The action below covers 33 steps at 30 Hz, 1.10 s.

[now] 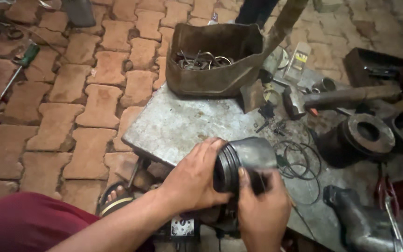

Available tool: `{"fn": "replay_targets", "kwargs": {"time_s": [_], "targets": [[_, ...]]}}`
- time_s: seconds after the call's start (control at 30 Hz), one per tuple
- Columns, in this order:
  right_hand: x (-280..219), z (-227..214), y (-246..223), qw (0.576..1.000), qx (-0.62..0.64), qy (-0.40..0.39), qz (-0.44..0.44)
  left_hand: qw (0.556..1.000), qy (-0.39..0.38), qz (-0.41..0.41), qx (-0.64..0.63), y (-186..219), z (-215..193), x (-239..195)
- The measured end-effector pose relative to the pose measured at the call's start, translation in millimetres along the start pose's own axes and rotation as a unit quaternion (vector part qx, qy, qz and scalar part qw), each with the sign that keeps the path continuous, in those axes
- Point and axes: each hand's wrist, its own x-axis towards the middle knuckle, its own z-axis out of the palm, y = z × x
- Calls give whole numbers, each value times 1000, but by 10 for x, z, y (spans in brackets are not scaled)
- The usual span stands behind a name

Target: The person wipes and cleans an engine piston with a small abrasive block, turning the piston over to reach different sides.

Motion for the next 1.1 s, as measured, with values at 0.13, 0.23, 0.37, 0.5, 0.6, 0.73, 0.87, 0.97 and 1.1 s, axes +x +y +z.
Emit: {"fn": "replay_targets", "kwargs": {"time_s": [0.13, 0.23, 0.37, 0.5, 0.6, 0.73, 0.87, 0.97, 1.1], "targets": [[225, 17, -36, 992, -107, -59, -21, 999, -7, 43, 2, -6, -9, -18], [223, 1, -99, 994, -99, -47, -28, 999, 9, 39, -2, 17, -11, 32], [50, 14, -100, 999, -41, 5, 12, 999, -1, 37, -13, -2, -49, 26], [134, 8, -66, 995, -92, -12, -35, 997, -2, 78, 9, -4, -30, 11], [215, -7, -117, 991, -104, -56, -64, 997, 1, 77, 1, 13, -43, 6], [90, 0, -63, 997, -64, -3, -38, 997, -14, 68, 17, 9, -68, -6], [-106, 26, 184, 1000, 16, 23, 14, 999, -23, 21, -19, 12, -19, -5], [-58, 33, 169, 1000, -10, 14, 21, 999, -23, -3, -34, 18, -33, 13], [195, 20, -125, 998, -63, -14, 3, 999, -26, 12, -36, -14, -47, 41]]}}
